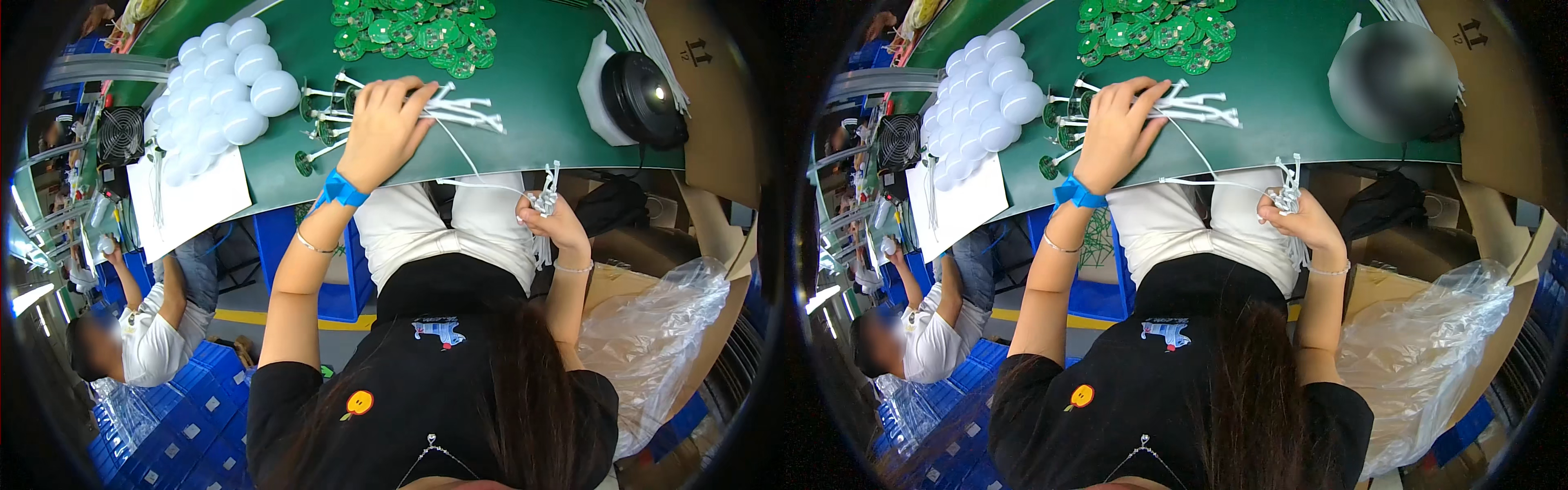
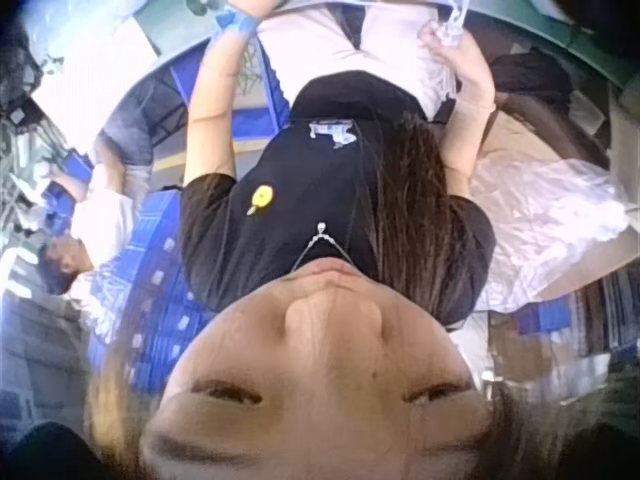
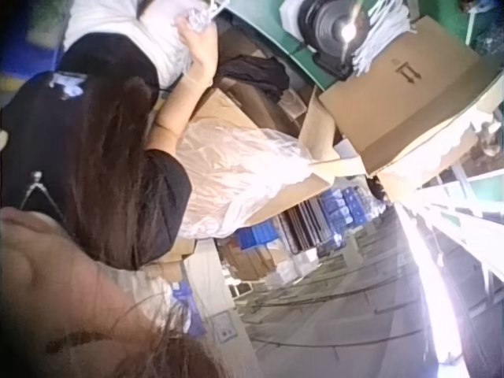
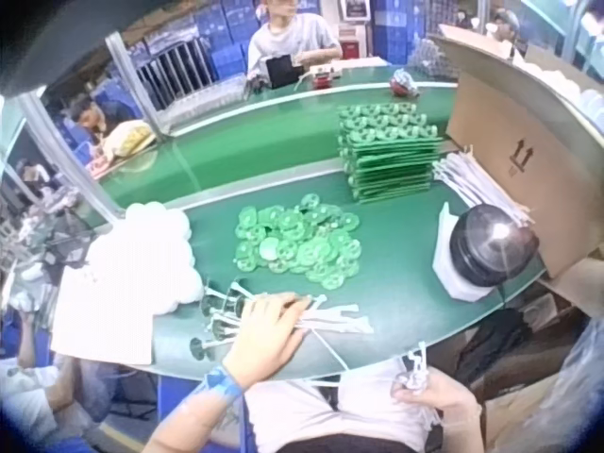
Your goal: Assembling and testing LED light bulb components on a production line.
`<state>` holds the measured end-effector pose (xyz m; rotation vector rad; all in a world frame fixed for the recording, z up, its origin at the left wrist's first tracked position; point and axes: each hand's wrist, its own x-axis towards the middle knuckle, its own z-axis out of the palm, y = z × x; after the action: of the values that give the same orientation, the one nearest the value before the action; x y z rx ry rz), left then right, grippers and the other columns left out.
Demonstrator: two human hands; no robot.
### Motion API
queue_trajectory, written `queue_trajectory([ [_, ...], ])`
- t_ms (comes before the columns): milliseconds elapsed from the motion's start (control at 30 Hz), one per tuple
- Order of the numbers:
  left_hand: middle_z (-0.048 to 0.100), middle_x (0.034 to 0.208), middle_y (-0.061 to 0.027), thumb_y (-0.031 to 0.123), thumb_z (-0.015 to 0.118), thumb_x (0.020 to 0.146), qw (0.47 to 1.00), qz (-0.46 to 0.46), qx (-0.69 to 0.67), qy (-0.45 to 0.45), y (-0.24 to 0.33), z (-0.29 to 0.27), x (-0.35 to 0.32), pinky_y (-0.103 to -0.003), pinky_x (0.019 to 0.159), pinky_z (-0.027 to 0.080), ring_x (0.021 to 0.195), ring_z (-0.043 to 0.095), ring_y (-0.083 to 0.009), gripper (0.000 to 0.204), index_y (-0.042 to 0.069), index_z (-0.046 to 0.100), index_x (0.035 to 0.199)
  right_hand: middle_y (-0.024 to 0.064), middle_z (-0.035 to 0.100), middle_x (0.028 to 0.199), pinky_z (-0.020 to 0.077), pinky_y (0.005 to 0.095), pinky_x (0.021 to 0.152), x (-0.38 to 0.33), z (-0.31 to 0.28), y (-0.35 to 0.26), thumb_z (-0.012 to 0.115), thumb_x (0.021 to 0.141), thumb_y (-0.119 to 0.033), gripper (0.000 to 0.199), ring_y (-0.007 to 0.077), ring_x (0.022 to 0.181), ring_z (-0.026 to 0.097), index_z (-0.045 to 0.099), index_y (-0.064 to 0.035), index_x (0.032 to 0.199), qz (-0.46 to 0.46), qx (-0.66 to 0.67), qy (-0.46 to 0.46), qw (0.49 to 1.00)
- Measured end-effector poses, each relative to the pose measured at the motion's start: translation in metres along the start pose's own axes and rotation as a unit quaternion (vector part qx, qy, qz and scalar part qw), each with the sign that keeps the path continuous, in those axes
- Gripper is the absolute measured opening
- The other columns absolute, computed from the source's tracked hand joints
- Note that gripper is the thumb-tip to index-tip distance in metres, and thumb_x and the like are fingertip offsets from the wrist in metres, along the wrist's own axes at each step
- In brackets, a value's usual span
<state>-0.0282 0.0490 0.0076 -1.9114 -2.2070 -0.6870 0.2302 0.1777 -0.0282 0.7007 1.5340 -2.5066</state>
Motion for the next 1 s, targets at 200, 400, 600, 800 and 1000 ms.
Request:
queue_trajectory([
  [200,0.050,0.092,-0.0063,0.013,0.063,0.071,0.996,-0.080,0.003,0.033,-0.003,0.007,0.005,-0.034,0.075,0.035,0.084,0.048,-0.0237,0.029,0.010,0.056,0.100,-0.0052,0.041,0.056,0.0194,0.0178,0.039,-0.007,-0.004,0.004,0.057,0.080,-0.011,0.012,0.0004,0.044,0.027,0.053,-0.0007,0.075,0.008,0.026,0.024,0.999],
  [400,0.051,0.097,-0.0077,0.005,0.056,0.065,0.996,-0.076,-0.025,0.038,0.000,0.000,0.006,-0.036,0.081,0.034,0.091,0.047,-0.0254,0.035,0.010,0.055,0.100,-0.0057,0.035,0.053,0.0177,0.0177,0.038,-0.006,-0.008,0.006,0.053,0.083,-0.012,0.015,0.0009,0.042,0.025,0.051,0.0012,0.076,-0.048,0.098,0.016,0.994],
  [600,0.052,0.105,-0.0086,0.008,0.055,0.072,0.991,-0.070,0.017,0.110,-0.005,-0.005,0.026,-0.037,0.083,0.035,0.098,0.047,-0.0268,0.031,0.010,0.054,0.103,-0.0024,0.035,0.056,0.0191,0.0178,0.039,-0.007,-0.016,0.006,0.051,0.085,-0.016,0.021,0.0025,0.043,0.027,0.049,0.0043,0.081,-0.114,0.160,-0.012,0.980],
  [800,0.051,0.095,-0.0085,0.021,0.061,0.074,0.962,-0.159,0.206,0.076,-0.026,0.010,0.052,-0.039,0.073,0.038,0.086,0.048,-0.0276,0.035,0.015,0.056,0.108,-0.0027,0.035,0.056,0.0189,0.0179,0.040,-0.004,-0.010,0.000,0.052,0.085,-0.016,0.020,0.0030,0.043,0.028,0.048,0.0028,0.083,-0.154,0.188,-0.027,0.970],
  [1000,0.049,0.088,-0.0093,0.024,0.067,0.067,0.957,-0.154,0.217,0.117,-0.043,0.021,0.060,-0.040,0.069,0.034,0.085,0.046,-0.0269,0.029,0.010,0.059,0.091,-0.0018,0.033,0.058,0.0189,0.0185,0.038,-0.007,-0.008,0.002,0.051,0.085,-0.019,0.020,0.0027,0.041,0.026,0.045,-0.0009,0.080,-0.135,0.156,-0.035,0.978],
])
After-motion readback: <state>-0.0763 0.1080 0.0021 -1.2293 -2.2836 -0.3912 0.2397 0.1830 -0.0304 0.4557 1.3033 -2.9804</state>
